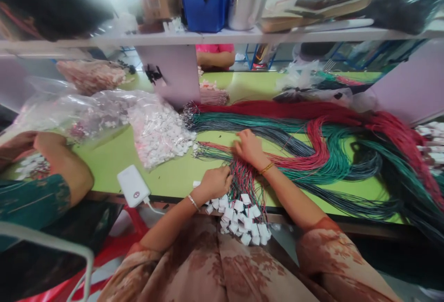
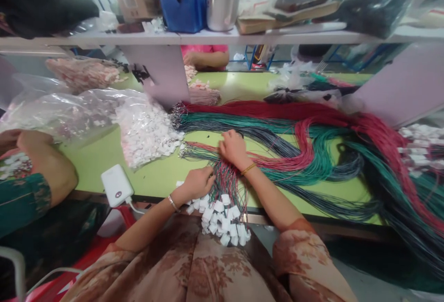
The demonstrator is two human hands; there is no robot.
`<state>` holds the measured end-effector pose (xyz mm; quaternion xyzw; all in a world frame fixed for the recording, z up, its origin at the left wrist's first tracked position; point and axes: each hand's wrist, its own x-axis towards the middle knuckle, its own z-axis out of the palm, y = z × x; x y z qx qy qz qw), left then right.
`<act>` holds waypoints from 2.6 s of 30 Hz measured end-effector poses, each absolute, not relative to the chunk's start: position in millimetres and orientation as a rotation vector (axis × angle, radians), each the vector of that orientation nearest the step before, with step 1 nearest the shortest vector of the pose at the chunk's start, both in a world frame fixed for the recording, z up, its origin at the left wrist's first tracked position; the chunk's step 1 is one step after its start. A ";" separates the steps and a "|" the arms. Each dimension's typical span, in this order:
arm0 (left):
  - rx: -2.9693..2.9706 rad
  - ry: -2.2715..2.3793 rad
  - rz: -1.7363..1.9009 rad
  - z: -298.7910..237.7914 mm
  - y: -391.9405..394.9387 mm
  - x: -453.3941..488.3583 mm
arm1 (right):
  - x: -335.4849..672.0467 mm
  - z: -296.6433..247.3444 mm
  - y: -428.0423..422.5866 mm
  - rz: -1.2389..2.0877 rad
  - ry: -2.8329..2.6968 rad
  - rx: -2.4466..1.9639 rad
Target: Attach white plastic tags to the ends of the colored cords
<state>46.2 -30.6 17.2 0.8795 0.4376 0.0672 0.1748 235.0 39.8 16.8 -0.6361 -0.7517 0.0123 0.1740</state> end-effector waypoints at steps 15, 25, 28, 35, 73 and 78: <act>2.394 1.256 0.567 28.6 -34.6 34.7 | 231.3 6.5 27.7 0.421 -2.538 -1.285; 1.576 1.490 1.058 -0.1 63.7 -24.2 | 170.9 13.9 35.0 0.475 -2.417 -1.543; 1.273 1.255 1.098 -3.2 59.1 -26.3 | 173.1 5.3 36.3 0.536 -2.334 -1.511; 1.593 1.284 1.183 14.2 42.7 -21.3 | 175.0 22.1 34.5 0.814 -1.897 -1.201; 2.341 1.884 0.492 -0.9 51.9 -29.1 | 355.4 -2.6 -137.8 0.480 -1.618 -1.900; 2.250 1.783 0.902 -0.6 49.8 -31.8 | 354.6 -8.1 -141.0 0.433 -1.901 -1.798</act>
